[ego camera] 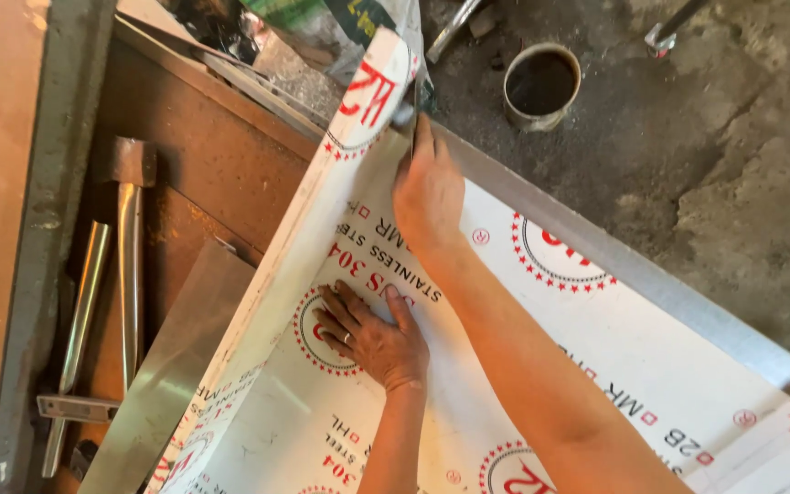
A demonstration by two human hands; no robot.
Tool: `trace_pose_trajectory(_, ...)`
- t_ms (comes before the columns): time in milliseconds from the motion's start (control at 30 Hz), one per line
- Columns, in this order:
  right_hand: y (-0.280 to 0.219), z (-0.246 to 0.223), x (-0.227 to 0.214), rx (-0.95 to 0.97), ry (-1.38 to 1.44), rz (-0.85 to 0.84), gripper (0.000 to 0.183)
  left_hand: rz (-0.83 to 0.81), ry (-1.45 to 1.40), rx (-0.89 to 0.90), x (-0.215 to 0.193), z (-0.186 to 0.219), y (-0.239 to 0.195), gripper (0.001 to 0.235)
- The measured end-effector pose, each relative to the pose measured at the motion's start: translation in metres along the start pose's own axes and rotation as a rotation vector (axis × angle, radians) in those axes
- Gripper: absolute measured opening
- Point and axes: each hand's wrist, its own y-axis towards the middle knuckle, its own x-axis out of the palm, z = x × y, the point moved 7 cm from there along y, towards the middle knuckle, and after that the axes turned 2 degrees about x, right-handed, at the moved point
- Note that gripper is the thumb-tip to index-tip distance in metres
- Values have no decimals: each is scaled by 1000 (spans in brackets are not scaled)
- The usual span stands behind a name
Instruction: Smoothing and cleaning the edges of a stainless steel sheet using an angle grinder and manual tools.
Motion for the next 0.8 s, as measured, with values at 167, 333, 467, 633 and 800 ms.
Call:
trace_pose_trajectory(167, 2, -5, -2, -70, -2, 36, 52, -13, -9, -10, 0, 3, 1, 80)
trace_pose_trajectory(333, 7, -7, -6, -22, 15, 33, 53, -15, -1, -7, 1, 3, -1, 80)
trace_pose_trajectory(467, 9, -6, -6, -54, 14, 48, 50, -12, -3, -18, 3, 4, 5, 80)
trace_pose_trajectory(633, 1, -6, -7, -35, 23, 36, 48, -4, 3, 8, 0, 1, -1, 82)
trace_pose_trajectory(800, 4, -3, -11, -36, 35, 27, 48, -10, 29, 7, 2, -4, -6, 81)
